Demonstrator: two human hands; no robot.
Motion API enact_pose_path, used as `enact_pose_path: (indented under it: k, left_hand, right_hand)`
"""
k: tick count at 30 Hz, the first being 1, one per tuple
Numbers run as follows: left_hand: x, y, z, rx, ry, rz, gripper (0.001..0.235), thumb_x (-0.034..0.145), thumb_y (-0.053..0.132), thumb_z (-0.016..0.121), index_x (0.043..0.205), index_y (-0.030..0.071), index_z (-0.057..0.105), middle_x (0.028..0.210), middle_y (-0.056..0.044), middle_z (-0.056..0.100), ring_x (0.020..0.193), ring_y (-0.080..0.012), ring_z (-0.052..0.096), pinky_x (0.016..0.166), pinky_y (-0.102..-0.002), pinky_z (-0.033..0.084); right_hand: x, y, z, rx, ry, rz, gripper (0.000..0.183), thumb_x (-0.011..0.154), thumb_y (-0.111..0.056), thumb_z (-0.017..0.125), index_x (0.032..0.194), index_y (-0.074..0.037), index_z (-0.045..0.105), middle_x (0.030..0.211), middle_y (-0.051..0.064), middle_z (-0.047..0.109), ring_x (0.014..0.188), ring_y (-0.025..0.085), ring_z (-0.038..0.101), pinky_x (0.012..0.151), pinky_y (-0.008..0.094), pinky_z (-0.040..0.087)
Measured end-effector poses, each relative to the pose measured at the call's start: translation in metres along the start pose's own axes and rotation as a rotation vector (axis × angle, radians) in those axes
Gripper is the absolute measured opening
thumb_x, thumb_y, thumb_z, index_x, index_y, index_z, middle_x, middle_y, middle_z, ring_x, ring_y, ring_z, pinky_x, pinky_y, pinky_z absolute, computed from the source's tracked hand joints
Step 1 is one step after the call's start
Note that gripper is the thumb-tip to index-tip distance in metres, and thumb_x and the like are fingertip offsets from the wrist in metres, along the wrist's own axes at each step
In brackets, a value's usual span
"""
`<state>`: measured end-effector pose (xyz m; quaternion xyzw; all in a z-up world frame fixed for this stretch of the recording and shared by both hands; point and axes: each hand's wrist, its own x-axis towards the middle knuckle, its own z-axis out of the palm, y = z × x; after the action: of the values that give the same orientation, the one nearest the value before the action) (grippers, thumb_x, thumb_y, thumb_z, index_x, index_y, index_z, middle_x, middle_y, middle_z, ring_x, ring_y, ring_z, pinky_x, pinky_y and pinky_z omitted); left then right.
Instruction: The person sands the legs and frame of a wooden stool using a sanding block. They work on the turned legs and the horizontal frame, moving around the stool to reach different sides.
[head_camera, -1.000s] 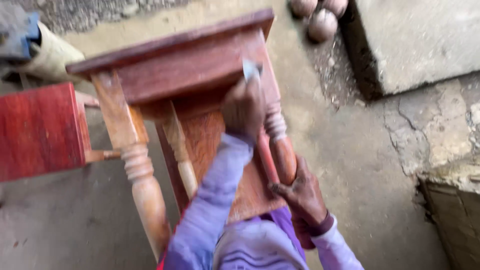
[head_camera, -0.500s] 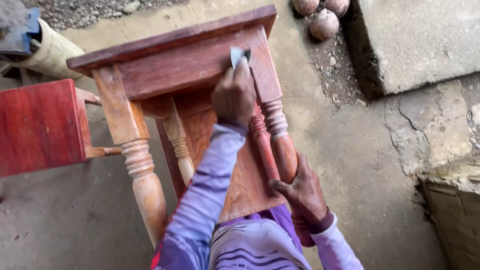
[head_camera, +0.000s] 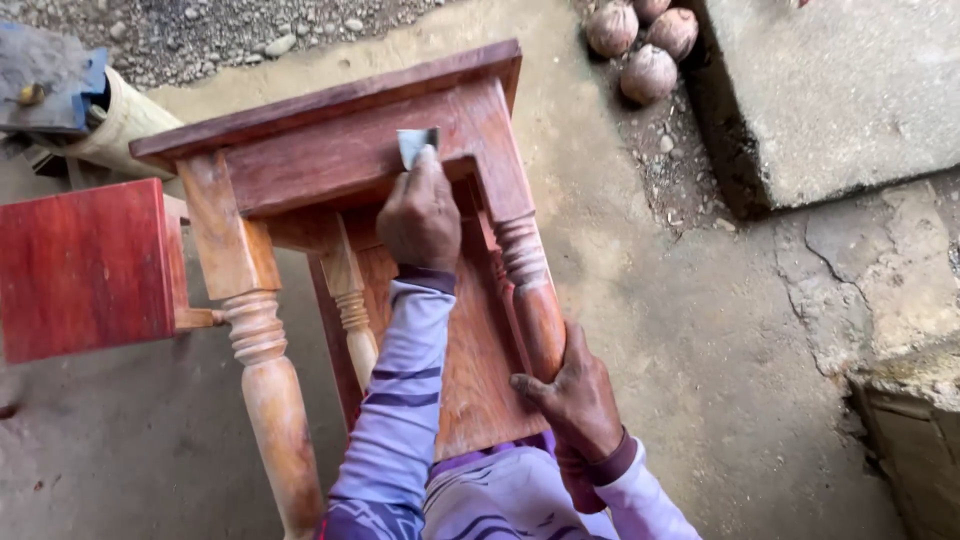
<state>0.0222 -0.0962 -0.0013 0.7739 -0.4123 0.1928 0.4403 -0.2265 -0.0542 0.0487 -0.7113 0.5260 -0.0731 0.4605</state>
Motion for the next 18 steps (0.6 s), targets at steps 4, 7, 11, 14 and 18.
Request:
enact_pose_path:
  k: [4, 7, 11, 14, 18]
  left_hand:
    - [-0.011, 0.006, -0.001, -0.062, -0.042, -0.013, 0.023, 0.101, 0.012, 0.066, 0.123, 0.008, 0.072, 0.094, -0.018, 0.071, 0.081, -0.0373, 0.070, 0.068, -0.047, 0.056]
    - [-0.019, 0.002, 0.008, -0.148, -0.093, 0.010, 0.024, 0.102, 0.012, 0.066, 0.125, 0.008, 0.071, 0.092, -0.018, 0.070, 0.080, -0.0376, 0.069, 0.068, -0.048, 0.055]
    - [-0.032, 0.000, 0.018, -0.166, -0.034, -0.003, 0.026, 0.102, 0.012, 0.067, 0.127, 0.010, 0.071, 0.094, -0.018, 0.070, 0.081, -0.0366, 0.070, 0.069, -0.047, 0.056]
    - [-0.016, -0.002, 0.027, -0.180, 0.006, 0.023, 0.027, 0.103, 0.011, 0.066, 0.129, 0.010, 0.070, 0.097, -0.017, 0.071, 0.083, -0.0365, 0.070, 0.071, -0.047, 0.057]
    - [-0.039, 0.002, 0.014, -0.198, -0.023, 0.041, 0.030, 0.105, 0.008, 0.062, 0.135, 0.011, 0.065, 0.106, -0.019, 0.072, 0.090, -0.0373, 0.071, 0.076, -0.046, 0.058]
  right_hand:
    - [-0.005, 0.003, 0.001, -0.004, -0.027, -0.080, 0.089, 0.065, -0.029, 0.088, 0.141, -0.011, 0.046, 0.103, 0.025, 0.074, 0.101, 0.043, 0.072, 0.081, 0.047, 0.058]
    - [-0.004, 0.005, 0.002, 0.000, -0.008, -0.054, 0.091, 0.064, -0.029, 0.088, 0.141, -0.010, 0.044, 0.103, 0.025, 0.074, 0.100, 0.042, 0.074, 0.081, 0.046, 0.058]
    - [-0.005, 0.009, 0.004, -0.032, -0.016, -0.010, 0.089, 0.064, -0.029, 0.088, 0.140, -0.010, 0.046, 0.103, 0.026, 0.074, 0.100, 0.042, 0.073, 0.082, 0.047, 0.058]
    - [0.005, 0.009, 0.004, -0.029, -0.002, -0.067, 0.088, 0.064, -0.027, 0.087, 0.139, -0.007, 0.045, 0.103, 0.027, 0.073, 0.101, 0.043, 0.073, 0.083, 0.047, 0.057]
    - [-0.007, 0.008, 0.002, -0.030, -0.043, 0.012, 0.083, 0.069, -0.026, 0.084, 0.140, -0.006, 0.045, 0.103, 0.028, 0.073, 0.102, 0.045, 0.071, 0.083, 0.048, 0.057]
